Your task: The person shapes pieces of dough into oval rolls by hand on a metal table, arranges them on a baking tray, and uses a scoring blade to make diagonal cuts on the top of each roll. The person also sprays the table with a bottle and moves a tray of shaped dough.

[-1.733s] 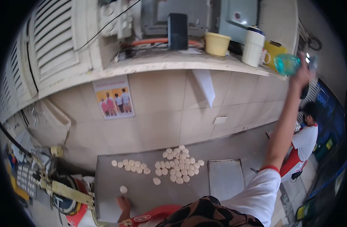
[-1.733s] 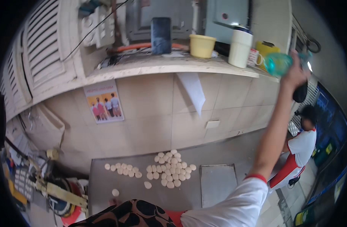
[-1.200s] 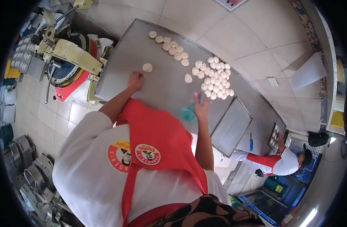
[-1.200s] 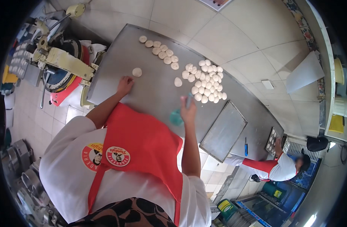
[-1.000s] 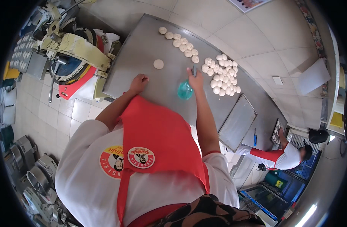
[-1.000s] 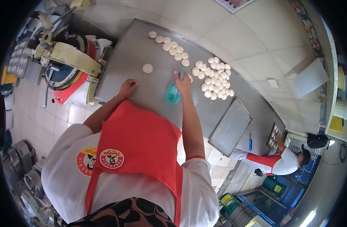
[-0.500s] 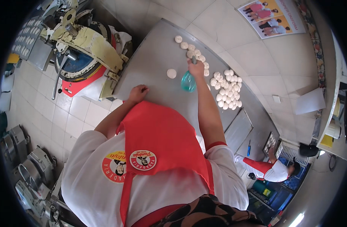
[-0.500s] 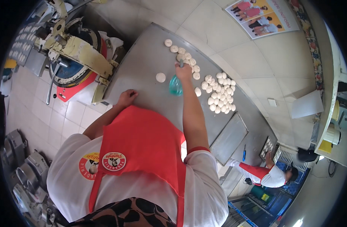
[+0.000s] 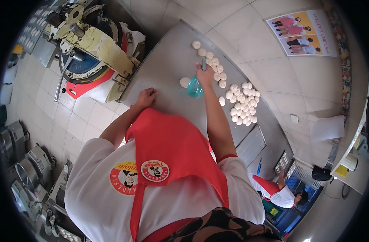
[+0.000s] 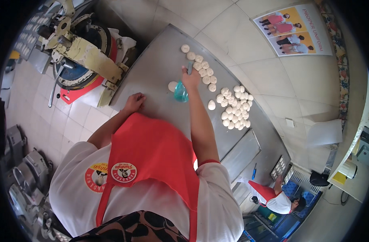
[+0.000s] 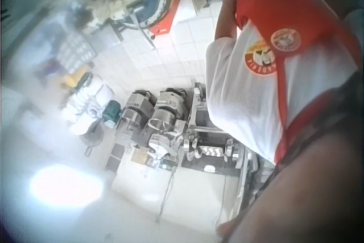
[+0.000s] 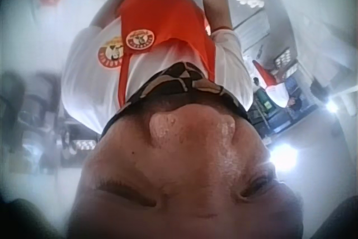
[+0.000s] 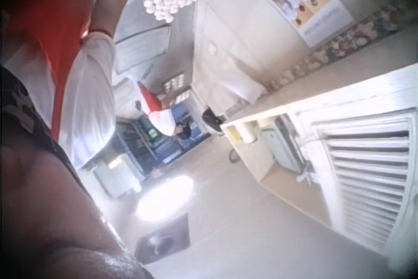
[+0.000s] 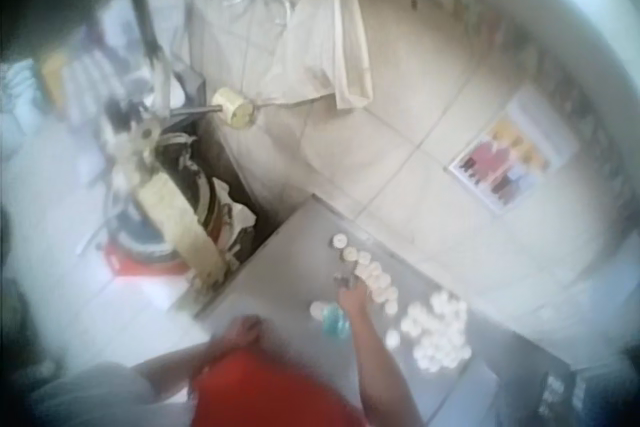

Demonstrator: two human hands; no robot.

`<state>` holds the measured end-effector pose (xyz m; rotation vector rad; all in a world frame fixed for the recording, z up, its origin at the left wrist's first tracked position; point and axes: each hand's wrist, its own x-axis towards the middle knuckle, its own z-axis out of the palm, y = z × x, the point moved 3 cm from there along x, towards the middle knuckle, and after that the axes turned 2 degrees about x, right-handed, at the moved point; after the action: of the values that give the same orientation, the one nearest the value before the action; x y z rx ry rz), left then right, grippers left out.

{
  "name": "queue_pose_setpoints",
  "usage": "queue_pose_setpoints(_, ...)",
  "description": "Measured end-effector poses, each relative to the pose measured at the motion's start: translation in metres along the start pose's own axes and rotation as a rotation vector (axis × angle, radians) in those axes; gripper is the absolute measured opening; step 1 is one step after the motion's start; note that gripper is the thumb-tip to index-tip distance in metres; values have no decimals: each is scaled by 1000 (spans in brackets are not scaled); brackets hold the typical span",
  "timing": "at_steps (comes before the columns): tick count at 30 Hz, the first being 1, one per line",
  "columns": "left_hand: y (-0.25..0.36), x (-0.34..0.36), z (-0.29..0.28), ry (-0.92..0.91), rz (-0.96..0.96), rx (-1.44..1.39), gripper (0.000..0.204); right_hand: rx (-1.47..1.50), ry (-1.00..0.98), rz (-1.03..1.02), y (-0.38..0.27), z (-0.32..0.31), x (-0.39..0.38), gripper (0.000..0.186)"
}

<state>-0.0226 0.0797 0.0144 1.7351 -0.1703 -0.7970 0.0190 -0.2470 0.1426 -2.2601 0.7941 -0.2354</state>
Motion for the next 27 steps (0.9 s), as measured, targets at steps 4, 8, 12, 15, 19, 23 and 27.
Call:
queue_pose_setpoints(4,-12,3,-4,23,26,-33,26,64,73,-32,20,-28,-52,37)
queue_pose_setpoints(8,-13,6,-3,33,-30,-20,26,-32,162,26,74,-76,-107,37)
queue_pose_setpoints(12,-11,9,2,1,-89,-51,27,-132,163,175,137,-115,-146,37)
queue_pose_setpoints(15,-9,10,0,-25,-131,-40,27,-111,237,147,157,-127,-178,39)
queue_pose_setpoints(19,-10,14,-2,-55,-109,-61,28,-82,183,263,176,-128,-205,43)
queue_pose_setpoints(23,-9,9,-3,-31,-196,-14,30,-139,175,205,150,-113,-216,42)
queue_pose_setpoints(27,-13,13,-4,-40,-172,-100,32,-42,-1,-143,103,-72,-202,42)
